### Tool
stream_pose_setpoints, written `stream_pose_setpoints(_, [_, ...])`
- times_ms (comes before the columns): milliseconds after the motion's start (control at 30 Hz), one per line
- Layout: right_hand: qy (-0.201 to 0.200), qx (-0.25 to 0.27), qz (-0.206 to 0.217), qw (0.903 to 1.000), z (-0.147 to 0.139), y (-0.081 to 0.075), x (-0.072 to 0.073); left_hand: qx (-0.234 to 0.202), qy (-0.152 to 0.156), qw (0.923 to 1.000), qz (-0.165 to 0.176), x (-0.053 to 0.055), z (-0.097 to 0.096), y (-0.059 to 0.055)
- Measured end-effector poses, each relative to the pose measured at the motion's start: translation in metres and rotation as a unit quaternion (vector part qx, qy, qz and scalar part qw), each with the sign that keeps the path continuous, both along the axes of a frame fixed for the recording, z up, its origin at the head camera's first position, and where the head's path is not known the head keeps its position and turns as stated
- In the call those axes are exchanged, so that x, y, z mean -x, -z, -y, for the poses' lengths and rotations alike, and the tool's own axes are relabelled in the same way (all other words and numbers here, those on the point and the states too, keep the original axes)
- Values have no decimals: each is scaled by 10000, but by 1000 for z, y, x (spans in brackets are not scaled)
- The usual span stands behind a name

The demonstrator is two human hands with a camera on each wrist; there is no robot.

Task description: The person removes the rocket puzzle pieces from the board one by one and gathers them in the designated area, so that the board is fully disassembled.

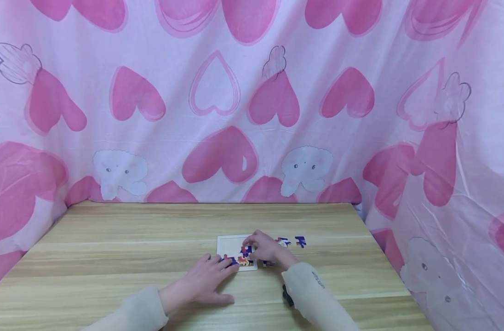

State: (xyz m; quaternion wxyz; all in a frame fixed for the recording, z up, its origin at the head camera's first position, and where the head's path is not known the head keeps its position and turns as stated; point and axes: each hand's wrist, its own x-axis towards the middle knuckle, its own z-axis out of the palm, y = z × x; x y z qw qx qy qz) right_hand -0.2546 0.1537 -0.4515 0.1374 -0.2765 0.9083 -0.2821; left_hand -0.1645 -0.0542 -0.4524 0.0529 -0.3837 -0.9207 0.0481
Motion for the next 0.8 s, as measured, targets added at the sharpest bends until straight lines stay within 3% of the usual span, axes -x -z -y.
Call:
stream_pose_setpoints(267, [30, -79, -53, 10000, -1, 2, 4, 58, -130, 9998, -121, 2, -10, 4])
stream_pose_setpoints(533, [139, -45, 90, 9999, 0, 3, 4, 271, -309, 9981, -453, -1, -17, 4])
stream_pose_setpoints(800, [208, 25, 240, 9995, 1, 0, 3, 380, -388, 9971, -529, -2, -20, 4])
